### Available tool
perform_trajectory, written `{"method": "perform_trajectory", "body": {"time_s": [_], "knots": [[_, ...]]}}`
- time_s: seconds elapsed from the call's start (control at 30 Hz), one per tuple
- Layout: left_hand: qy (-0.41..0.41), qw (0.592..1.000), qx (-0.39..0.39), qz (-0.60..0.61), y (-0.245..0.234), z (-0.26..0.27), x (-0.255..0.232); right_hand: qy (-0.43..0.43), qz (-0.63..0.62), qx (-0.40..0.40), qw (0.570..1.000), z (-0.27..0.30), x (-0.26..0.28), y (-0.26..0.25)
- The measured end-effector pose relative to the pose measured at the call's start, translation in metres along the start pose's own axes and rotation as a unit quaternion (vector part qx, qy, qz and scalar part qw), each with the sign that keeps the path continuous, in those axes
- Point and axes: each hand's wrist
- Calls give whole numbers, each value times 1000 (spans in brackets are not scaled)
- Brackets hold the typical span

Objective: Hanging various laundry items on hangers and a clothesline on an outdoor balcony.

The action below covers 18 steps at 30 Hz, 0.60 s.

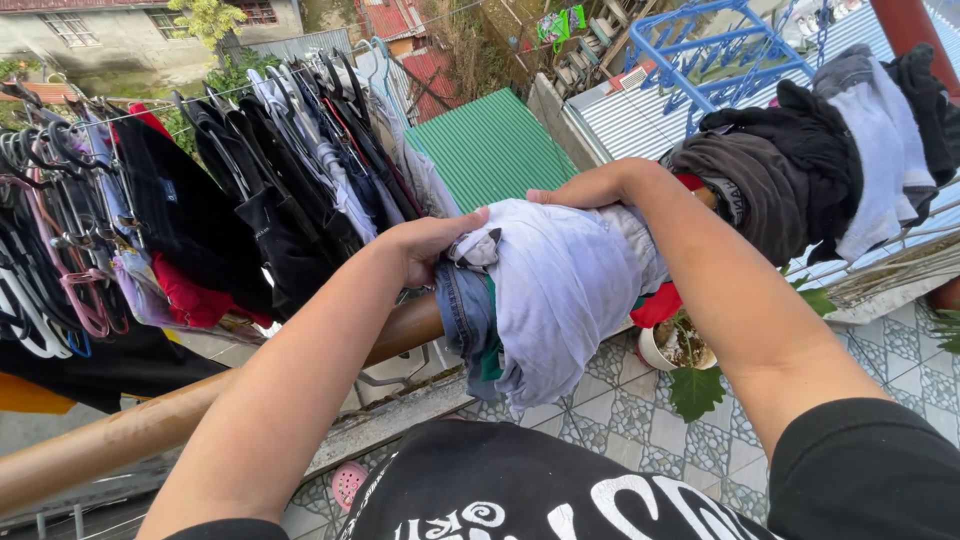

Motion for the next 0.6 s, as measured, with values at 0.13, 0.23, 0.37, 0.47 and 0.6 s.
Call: {"method": "perform_trajectory", "body": {"time_s": [0.13,0.23,0.37,0.47,0.6], "knots": [[51,993,-96,54,8,-2,1,-12,78,-57,995,-12,-4,3],[86,981,-173,10,17,11,-6,-30,74,-45,996,-12,5,4],[101,969,-214,-74,11,31,-12,-49,120,-69,989,-7,28,11],[116,963,-223,-92,-6,38,-9,-57,124,-69,988,-8,44,24],[146,945,-263,-130,-28,56,-1,-104,115,-54,986,-27,58,39]]}}
Point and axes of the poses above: each hand's wrist, its own z-axis away from the middle knuckle, its own y-axis out of the palm, x = y × z, and after that the axes turned 3 degrees about z, right-handed
